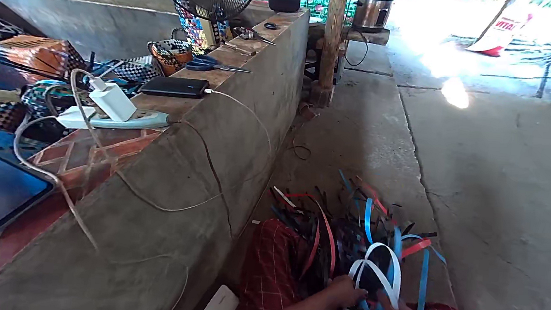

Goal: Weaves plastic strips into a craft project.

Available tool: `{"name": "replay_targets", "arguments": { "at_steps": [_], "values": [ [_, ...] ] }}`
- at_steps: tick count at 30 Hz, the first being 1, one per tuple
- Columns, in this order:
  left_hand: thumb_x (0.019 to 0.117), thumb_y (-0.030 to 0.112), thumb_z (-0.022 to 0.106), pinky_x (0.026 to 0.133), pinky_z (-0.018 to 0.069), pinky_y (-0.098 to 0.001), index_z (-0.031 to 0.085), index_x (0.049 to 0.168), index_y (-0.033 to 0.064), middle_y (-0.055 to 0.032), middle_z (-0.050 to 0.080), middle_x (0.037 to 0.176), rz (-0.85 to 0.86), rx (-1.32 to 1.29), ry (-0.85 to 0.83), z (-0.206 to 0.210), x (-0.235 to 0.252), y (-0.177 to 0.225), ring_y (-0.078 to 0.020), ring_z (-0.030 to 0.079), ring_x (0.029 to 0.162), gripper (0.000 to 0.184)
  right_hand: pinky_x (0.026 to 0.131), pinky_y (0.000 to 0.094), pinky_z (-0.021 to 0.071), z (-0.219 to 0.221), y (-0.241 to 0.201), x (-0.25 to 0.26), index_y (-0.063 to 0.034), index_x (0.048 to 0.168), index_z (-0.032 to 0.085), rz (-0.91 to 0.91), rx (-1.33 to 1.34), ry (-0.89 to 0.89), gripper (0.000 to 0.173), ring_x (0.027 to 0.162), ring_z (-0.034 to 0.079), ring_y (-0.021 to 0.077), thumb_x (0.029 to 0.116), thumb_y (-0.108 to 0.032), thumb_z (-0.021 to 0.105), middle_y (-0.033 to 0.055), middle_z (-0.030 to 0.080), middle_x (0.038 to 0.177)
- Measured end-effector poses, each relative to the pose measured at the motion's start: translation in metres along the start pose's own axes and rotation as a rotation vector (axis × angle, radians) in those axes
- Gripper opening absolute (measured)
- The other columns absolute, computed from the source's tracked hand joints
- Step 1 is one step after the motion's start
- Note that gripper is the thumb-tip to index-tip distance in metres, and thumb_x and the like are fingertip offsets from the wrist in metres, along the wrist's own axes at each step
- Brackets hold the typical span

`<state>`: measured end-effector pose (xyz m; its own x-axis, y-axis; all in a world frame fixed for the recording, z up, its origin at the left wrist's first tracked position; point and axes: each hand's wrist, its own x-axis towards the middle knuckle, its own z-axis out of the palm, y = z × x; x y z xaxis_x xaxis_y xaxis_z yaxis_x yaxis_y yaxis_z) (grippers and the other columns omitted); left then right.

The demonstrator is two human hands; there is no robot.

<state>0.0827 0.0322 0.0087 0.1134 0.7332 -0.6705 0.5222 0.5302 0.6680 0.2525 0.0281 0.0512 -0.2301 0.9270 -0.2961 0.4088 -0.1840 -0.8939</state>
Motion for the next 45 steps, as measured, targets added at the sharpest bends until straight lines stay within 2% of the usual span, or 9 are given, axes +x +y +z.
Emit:
{"name": "replay_targets", "arguments": {
  "at_steps": [6, 15, 19, 22, 24, 27, 36, 41, 45],
  "values": [
    [0.1073, 0.045, 0.050, 0.108, 0.0354, -0.0667, 0.067, 0.114, -0.0096, -0.0292, 0.065, 0.123, 0.016, 0.049, 0.013, 0.000, 0.003, -0.003, -0.0421, 0.059, 0.121, 0.057, 0.099, 0.0601, 0.0471, -0.019, 0.017, 0.005, 0.0133, 0.125, 0.061, 0.173, -0.309, -0.101, 0.047, 0.110, 0.064, 0.0435, 0.1055, -0.028, 0.055, 0.0336, 0.065, 0.115],
    [0.1030, 0.042, 0.060, 0.110, 0.0341, -0.0633, 0.071, 0.104, -0.0075, -0.0251, 0.070, 0.106, 0.265, 0.034, 0.038, 0.001, -0.006, -0.006, -0.0384, 0.064, 0.109, 0.051, 0.053, 0.0245, 0.0500, -0.022, -0.053, 0.068, -0.0005, 0.105, 0.068, 0.048, 0.474, -0.151, 0.026, 0.054, 0.055, 0.0073, 0.1071, -0.017, 0.048, -0.0003, 0.061, 0.068],
    [0.1034, 0.042, 0.059, 0.111, 0.0354, -0.0626, 0.068, 0.111, -0.0088, -0.0280, 0.067, 0.116, 0.114, -0.016, 0.062, -0.001, -0.002, -0.009, -0.0405, 0.062, 0.116, 0.052, 0.070, 0.0313, 0.0586, -0.041, -0.078, 0.081, -0.0196, 0.117, 0.074, -0.341, 0.790, -0.406, 0.081, 0.073, 0.067, 0.0099, 0.0859, -0.086, 0.041, -0.0037, 0.072, 0.083],
    [0.1036, 0.042, 0.059, 0.107, 0.0383, -0.0626, 0.067, 0.109, -0.0095, -0.0279, 0.067, 0.112, 0.107, -0.015, 0.043, -0.004, 0.000, -0.011, -0.0402, 0.062, 0.111, 0.053, 0.068, 0.0332, 0.0598, -0.035, -0.060, 0.076, -0.0111, 0.101, 0.071, -0.228, 0.587, -0.217, 0.080, 0.070, 0.069, 0.0134, 0.1051, -0.059, 0.008, 0.0013, 0.073, 0.079],
    [0.1033, 0.045, 0.059, 0.107, 0.0386, -0.0636, 0.069, 0.110, -0.0080, -0.0272, 0.068, 0.113, 0.118, 0.002, 0.042, -0.005, 0.001, -0.012, -0.0400, 0.063, 0.113, 0.054, 0.083, 0.0439, 0.0558, -0.027, -0.036, 0.073, 0.0054, 0.126, 0.061, 0.003, 0.165, -0.161, 0.053, 0.091, 0.068, 0.0271, 0.1127, -0.028, 0.022, 0.0192, 0.070, 0.107],
    [0.1034, 0.046, 0.058, 0.111, 0.0358, -0.0647, 0.070, 0.118, -0.0036, -0.0248, 0.069, 0.119, 0.118, 0.007, 0.042, -0.004, 0.001, -0.010, -0.0389, 0.062, 0.119, 0.053, 0.100, 0.0545, 0.0498, -0.009, 0.002, 0.071, 0.0011, 0.147, 0.048, 0.097, -0.071, -0.219, 0.046, 0.121, 0.061, 0.0384, 0.1107, -0.027, 0.044, 0.0278, 0.058, 0.139],
    [0.1021, 0.041, 0.061, 0.107, 0.0440, -0.0579, 0.072, 0.126, 0.0089, -0.0159, 0.073, 0.117, 0.130, -0.141, 0.054, -0.004, 0.007, -0.018, -0.0301, 0.067, 0.114, 0.042, 0.053, 0.0298, 0.0545, -0.010, 0.015, 0.060, 0.0046, 0.124, 0.060, 0.050, 0.141, -0.199, 0.027, 0.054, 0.060, 0.0124, 0.1074, -0.007, 0.042, 0.0056, 0.065, 0.072],
    [0.1030, 0.041, 0.059, 0.107, 0.0440, -0.0571, 0.072, 0.125, 0.0079, -0.0164, 0.073, 0.117, 0.119, -0.100, 0.059, -0.004, 0.003, -0.012, -0.0300, 0.067, 0.113, 0.042, 0.094, 0.0490, 0.0552, -0.018, 0.026, 0.078, -0.0091, 0.149, 0.052, -0.050, -0.479, -0.596, 0.051, 0.102, 0.070, 0.0305, 0.0993, -0.011, 0.064, 0.0209, 0.070, 0.119],
    [0.1033, 0.043, 0.058, 0.115, 0.0345, -0.0588, 0.072, 0.126, 0.0098, -0.0147, 0.072, 0.122, 0.105, -0.006, 0.091, -0.003, -0.002, -0.007, -0.0304, 0.063, 0.121, 0.042, 0.100, 0.0563, 0.0501, -0.016, 0.024, 0.087, -0.0039, 0.129, 0.066, -0.188, -0.776, -0.570, 0.037, 0.113, 0.067, 0.0385, 0.0951, -0.017, 0.070, 0.0226, 0.070, 0.118]
  ]
}}
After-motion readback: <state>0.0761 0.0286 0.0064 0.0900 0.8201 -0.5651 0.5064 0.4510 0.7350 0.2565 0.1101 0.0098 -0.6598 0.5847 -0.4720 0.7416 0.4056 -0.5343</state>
